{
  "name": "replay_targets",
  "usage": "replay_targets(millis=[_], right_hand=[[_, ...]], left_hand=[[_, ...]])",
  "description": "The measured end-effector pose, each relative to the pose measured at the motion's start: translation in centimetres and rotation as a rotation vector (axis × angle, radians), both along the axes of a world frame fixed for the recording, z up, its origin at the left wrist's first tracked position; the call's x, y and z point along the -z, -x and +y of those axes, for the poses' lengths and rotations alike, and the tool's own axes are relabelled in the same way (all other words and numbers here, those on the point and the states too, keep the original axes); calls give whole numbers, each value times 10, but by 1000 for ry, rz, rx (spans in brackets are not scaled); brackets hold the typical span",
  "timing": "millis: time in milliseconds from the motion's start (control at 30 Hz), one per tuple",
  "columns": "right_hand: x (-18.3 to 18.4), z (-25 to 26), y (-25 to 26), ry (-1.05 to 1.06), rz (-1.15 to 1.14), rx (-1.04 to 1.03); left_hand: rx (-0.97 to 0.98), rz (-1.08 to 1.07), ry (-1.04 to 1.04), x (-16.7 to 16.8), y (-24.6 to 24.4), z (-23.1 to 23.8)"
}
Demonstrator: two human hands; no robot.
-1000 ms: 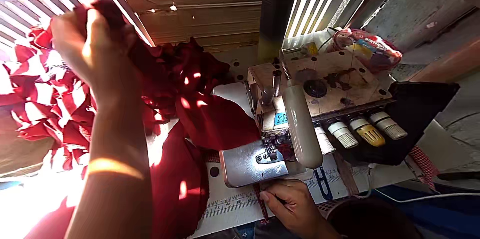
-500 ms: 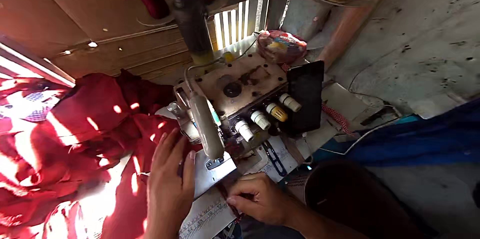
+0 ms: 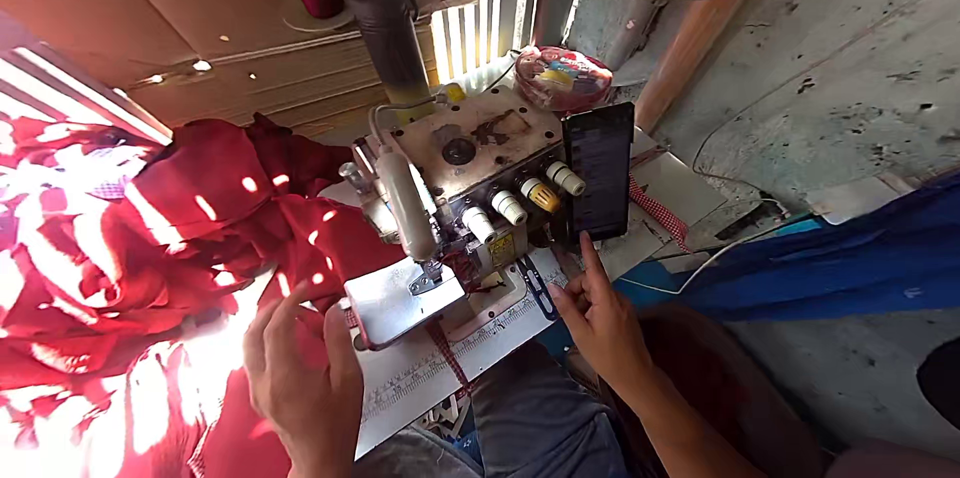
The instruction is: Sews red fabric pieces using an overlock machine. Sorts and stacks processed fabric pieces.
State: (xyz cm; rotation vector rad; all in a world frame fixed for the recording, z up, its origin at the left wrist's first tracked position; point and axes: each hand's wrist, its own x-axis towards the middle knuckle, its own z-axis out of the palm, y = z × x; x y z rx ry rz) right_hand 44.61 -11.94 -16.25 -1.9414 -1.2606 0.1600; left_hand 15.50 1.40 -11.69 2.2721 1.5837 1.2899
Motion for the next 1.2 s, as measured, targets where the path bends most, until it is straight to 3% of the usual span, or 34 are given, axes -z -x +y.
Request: replay_targets(millis=[167,267,333,467,567,933,1200], right_hand=[[-15,-3,6,-45,58,-86],[-12,4,23,-136,97,-282],[-9,16,43,-144,118,-444],[13,54,85,-132,128,-705],[23,67,99,-82,39,-664],[21,62,94,-84,72,-707],[21,62,97,-83,26,-680]], left_hand=[[-106,-3,124,14,68,-50],[-14,82,301,29,109,-62],[54,134,411,38,119,-62],[89,169,398,48,121,-56],[110,171,359,50,123,-54],[156,188,298,48,128,-58],[212,210,356,42,124,-56]])
